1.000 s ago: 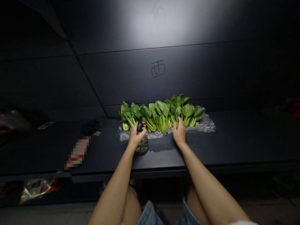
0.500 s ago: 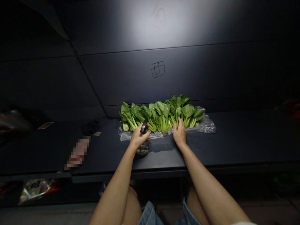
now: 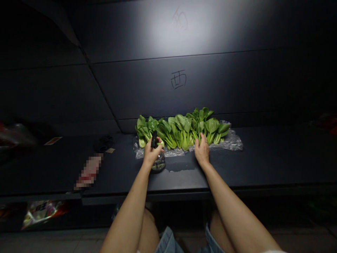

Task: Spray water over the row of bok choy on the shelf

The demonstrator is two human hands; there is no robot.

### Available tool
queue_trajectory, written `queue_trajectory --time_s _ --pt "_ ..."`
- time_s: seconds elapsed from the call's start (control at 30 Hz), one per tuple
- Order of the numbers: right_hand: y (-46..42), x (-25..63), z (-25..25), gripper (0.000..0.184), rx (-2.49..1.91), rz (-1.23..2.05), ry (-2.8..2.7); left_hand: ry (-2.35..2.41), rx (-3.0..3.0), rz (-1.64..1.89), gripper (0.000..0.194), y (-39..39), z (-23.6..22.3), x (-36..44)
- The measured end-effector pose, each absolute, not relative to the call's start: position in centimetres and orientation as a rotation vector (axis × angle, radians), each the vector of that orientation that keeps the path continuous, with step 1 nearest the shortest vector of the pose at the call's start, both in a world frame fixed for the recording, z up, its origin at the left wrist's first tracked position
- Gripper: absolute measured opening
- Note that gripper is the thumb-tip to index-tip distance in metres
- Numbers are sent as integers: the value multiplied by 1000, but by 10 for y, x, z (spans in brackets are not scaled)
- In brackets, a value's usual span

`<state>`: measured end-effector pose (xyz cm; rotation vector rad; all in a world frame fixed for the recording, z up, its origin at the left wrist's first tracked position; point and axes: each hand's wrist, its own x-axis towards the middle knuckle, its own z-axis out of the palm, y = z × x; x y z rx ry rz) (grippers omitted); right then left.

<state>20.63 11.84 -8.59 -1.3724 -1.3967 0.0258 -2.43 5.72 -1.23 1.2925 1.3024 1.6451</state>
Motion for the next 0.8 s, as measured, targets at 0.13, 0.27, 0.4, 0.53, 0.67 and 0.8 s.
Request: queue_trajectory --time_s 0.13,0.27,0.4,0.53,0.67,0.8 --pt "119 205 -86 52 -1377 23 -1395 1352 1205 1708 26 61 -15 -32" --pt "120 205 -86 52 -1386 33 -1399 1370 1186 1763 25 63 -16 -36" --pt "121 204 -85 53 -1390 37 -1402 1381 1159 1848 30 64 -17 -39" --pt "121 204 -85 52 -1383 35 -1400 1433 1135 1883 27 63 -17 -45" --pt "120 203 -83 52 -1398 46 -1407 1469 1103 1896 25 61 -16 -50" --pt "118 203 -81 54 -1405 54 -1421 1463 1081 1914 28 63 -18 -55"
